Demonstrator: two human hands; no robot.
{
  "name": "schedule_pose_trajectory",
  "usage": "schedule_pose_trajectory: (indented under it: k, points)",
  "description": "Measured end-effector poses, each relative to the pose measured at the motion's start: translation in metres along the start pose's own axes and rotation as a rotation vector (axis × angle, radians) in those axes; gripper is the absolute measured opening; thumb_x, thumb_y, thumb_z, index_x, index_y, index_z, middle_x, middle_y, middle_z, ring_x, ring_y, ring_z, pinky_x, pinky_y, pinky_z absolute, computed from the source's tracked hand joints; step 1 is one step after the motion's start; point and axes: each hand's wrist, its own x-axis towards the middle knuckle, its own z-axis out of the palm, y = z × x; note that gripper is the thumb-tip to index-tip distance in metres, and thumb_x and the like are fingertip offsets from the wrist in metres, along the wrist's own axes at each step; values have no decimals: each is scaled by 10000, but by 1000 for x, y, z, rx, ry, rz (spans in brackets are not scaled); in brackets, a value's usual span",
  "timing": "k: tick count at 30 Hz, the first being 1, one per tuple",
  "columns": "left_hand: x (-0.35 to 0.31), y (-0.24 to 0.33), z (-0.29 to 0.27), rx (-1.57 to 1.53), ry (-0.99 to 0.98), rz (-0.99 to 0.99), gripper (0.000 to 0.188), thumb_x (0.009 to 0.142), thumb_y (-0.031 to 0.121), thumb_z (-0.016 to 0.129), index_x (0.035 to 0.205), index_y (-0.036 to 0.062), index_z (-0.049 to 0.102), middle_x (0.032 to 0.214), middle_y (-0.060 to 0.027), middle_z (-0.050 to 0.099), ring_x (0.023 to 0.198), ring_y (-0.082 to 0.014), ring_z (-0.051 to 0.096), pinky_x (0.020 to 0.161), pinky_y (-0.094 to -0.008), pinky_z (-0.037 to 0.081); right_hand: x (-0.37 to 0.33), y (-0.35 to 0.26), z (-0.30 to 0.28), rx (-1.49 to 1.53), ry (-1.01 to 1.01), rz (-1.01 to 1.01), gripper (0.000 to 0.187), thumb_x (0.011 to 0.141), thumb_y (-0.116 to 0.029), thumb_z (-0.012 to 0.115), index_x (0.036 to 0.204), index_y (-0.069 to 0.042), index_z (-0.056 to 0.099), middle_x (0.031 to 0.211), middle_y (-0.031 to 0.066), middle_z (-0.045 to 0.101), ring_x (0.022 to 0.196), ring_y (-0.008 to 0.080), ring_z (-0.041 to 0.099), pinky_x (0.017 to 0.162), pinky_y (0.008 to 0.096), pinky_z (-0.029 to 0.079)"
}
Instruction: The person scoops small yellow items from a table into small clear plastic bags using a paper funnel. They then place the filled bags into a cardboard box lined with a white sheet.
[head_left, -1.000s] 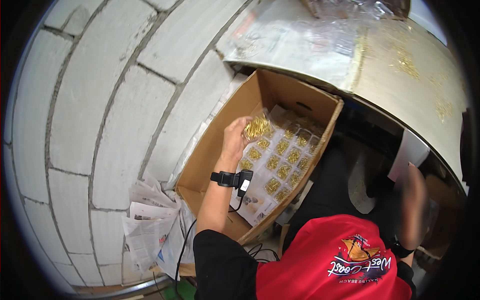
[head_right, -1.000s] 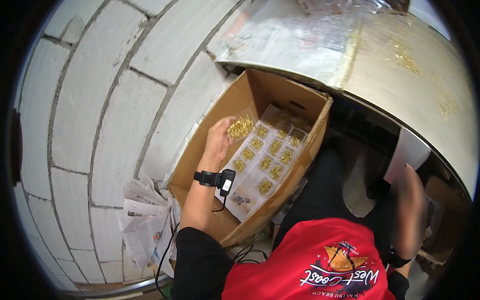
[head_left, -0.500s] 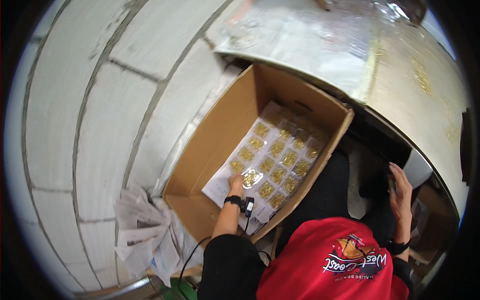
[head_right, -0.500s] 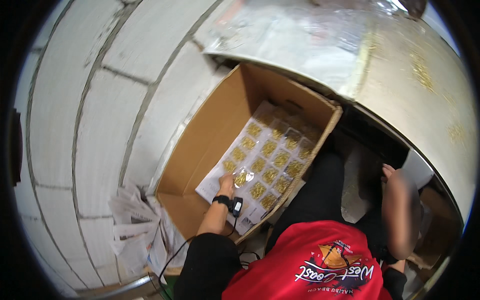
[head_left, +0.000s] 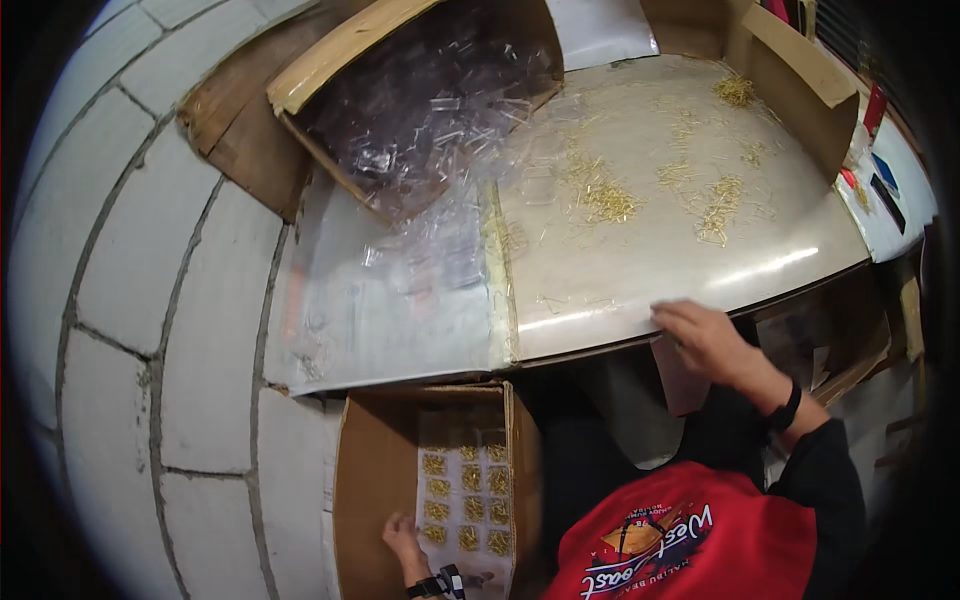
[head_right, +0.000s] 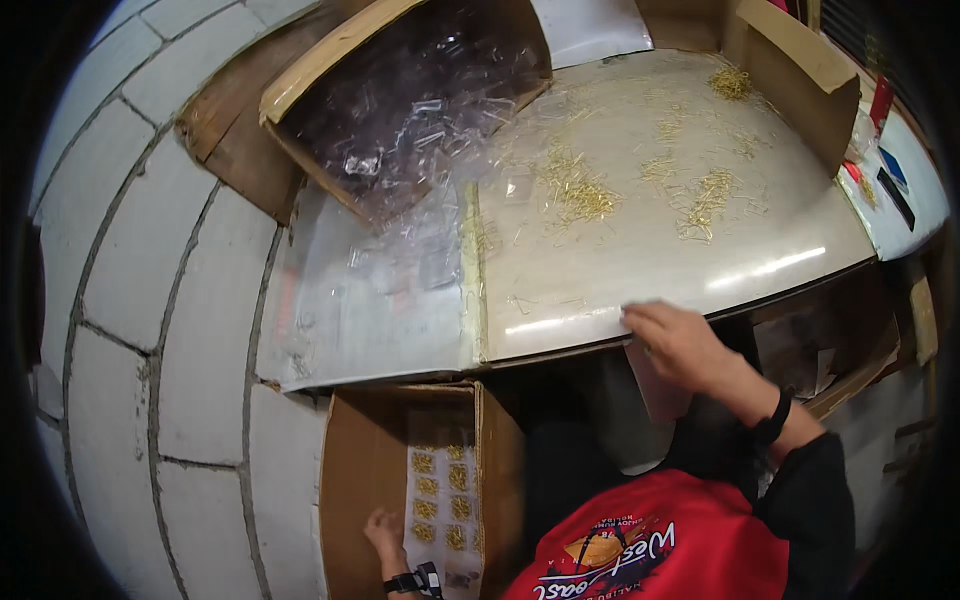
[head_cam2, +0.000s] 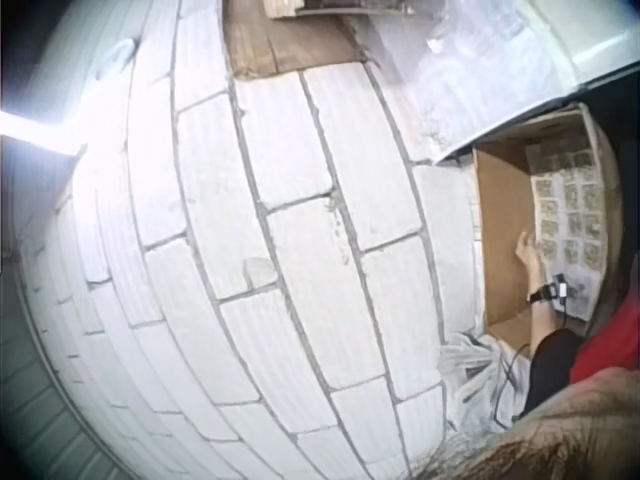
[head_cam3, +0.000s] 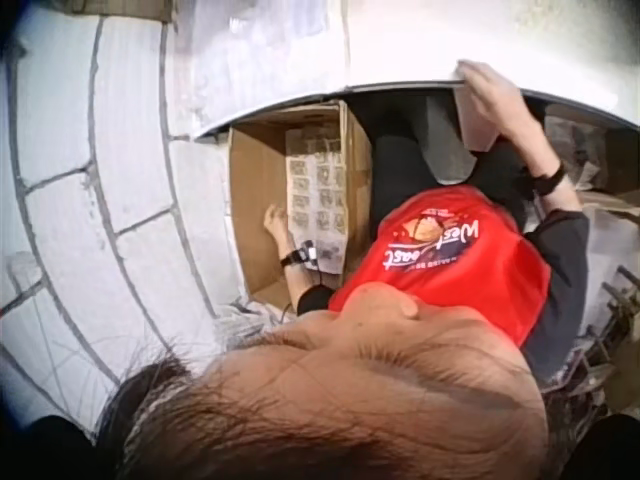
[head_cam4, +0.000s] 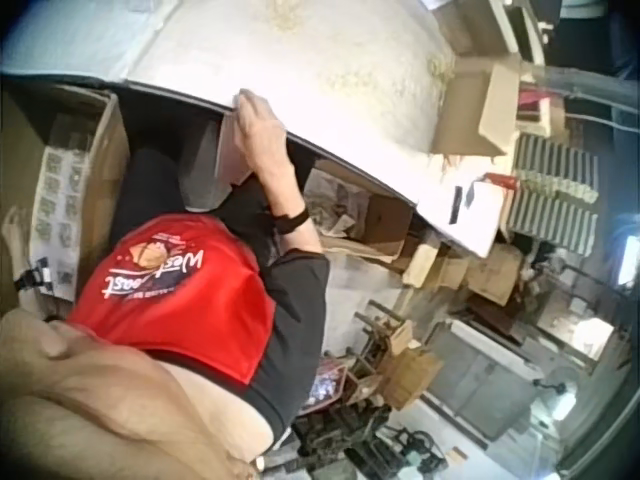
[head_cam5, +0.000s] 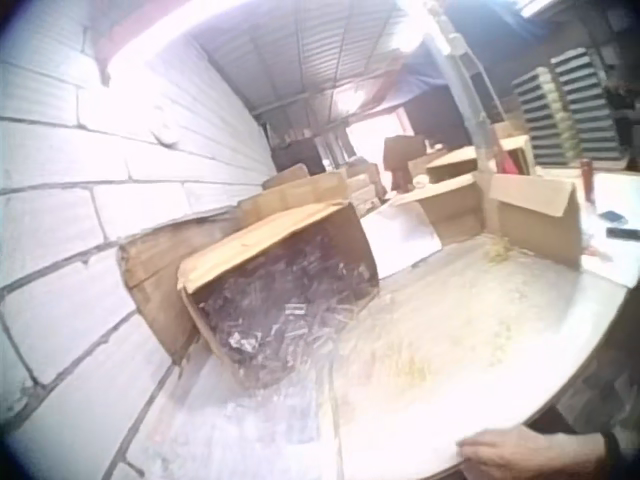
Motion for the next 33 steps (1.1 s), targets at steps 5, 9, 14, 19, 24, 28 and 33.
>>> schedule_pose_trajectory:
  k: [5, 9, 14, 19, 24, 28, 33]
  points:
    - [-42, 184, 132, -84, -383, 453, 138, 908, 28, 542, 1005, -46, 605, 965, -114, 653, 894, -204, 649, 806, -295, 526, 111, 69, 25, -93, -71, 234, 366, 854, -156, 562, 1184, -2, 521, 1229, 179, 541, 1129, 340, 523, 933, 410, 446]
    - [-57, 258, 281, 4, -730, 644, 130, 888, 57, 593, 943, -51, 642, 889, -86, 673, 837, -144, 635, 762, -255, 499, 153, 144, 54, -301, -241, 184, 468, 912, -247, 486, 1316, -21, 418, 1352, 179, 440, 1253, 348, 426, 994, 410, 413]
    - [-54, 287, 399, 229, -641, 957, 178, 841, 107, 618, 931, -41, 659, 811, -113, 685, 765, -173, 645, 699, -296, 499, 100, 110, 42, -190, -337, 168, 503, 926, -234, 457, 1361, 4, 367, 1430, 183, 359, 1325, 362, 337, 1071, 392, 337]
    - [-59, 306, 467, 412, -549, 1264, 175, 819, 120, 619, 923, -12, 668, 927, -159, 654, 864, -304, 626, 778, -381, 490, 48, 98, 16, -138, -283, 117, 508, 928, -188, 448, 1370, 41, 349, 1443, 200, 337, 1352, 367, 290, 1116, 387, 264]
    - [-58, 305, 518, 761, -369, 1473, 141, 811, 142, 626, 901, 50, 682, 949, -143, 602, 924, -319, 598, 807, -415, 475, 33, 92, 6, 48, -225, 193, 473, 922, -163, 477, 1349, 22, 394, 1440, 196, 344, 1339, 360, 316, 1100, 393, 293]
    - [-70, 308, 511, 792, -441, 1471, 110, 824, 130, 613, 893, 89, 688, 923, -113, 592, 869, -320, 605, 734, -423, 481, 26, 98, 1, 283, -59, 382, 457, 928, -166, 502, 1345, -7, 406, 1442, 189, 341, 1333, 337, 330, 1090, 362, 309]
    - [-112, 299, 441, 734, -605, 1425, 132, 855, 93, 566, 936, 77, 669, 980, -115, 582, 839, -350, 607, 711, -409, 500, 48, 79, 22, -128, -388, 121, 549, 973, -403, 383, 1434, -114, 312, 1512, 147, 233, 1407, 305, 196, 1133, 468, 186]
